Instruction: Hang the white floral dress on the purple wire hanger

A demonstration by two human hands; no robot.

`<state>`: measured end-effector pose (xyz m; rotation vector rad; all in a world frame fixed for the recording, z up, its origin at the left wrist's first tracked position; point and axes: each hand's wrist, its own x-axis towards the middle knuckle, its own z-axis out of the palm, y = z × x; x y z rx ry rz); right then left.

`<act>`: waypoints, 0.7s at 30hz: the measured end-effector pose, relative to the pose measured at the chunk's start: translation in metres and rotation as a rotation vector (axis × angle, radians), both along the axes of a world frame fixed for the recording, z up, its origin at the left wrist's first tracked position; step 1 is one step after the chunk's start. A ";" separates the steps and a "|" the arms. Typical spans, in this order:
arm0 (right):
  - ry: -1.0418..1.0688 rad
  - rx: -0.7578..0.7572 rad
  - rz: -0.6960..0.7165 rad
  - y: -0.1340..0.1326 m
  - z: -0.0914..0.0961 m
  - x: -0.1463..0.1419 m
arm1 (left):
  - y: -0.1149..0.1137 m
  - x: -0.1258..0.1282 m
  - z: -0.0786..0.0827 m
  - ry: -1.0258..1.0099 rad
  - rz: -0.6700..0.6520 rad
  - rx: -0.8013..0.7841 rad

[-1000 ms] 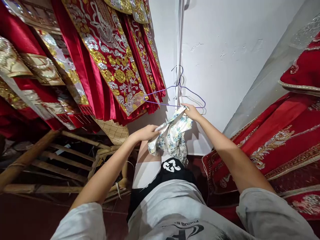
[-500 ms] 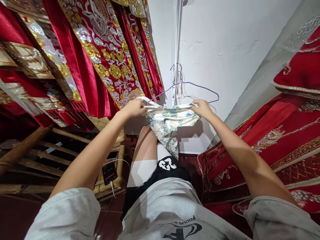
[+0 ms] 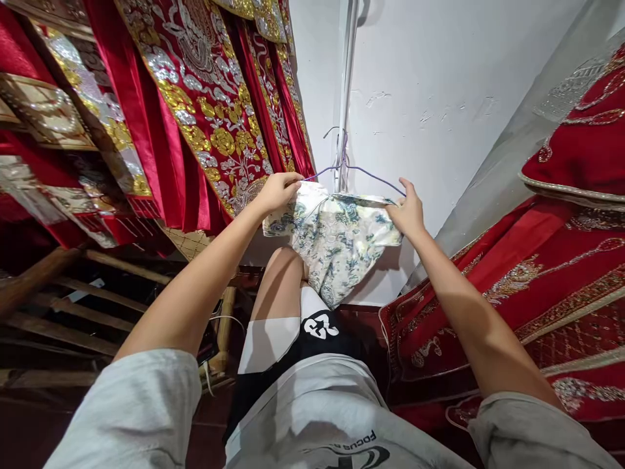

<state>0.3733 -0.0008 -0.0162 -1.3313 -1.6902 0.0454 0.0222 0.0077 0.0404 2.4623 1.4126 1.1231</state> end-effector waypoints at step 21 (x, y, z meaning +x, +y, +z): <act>0.856 -0.686 0.837 -0.043 0.013 -0.071 | 0.018 0.003 0.008 0.013 0.136 0.100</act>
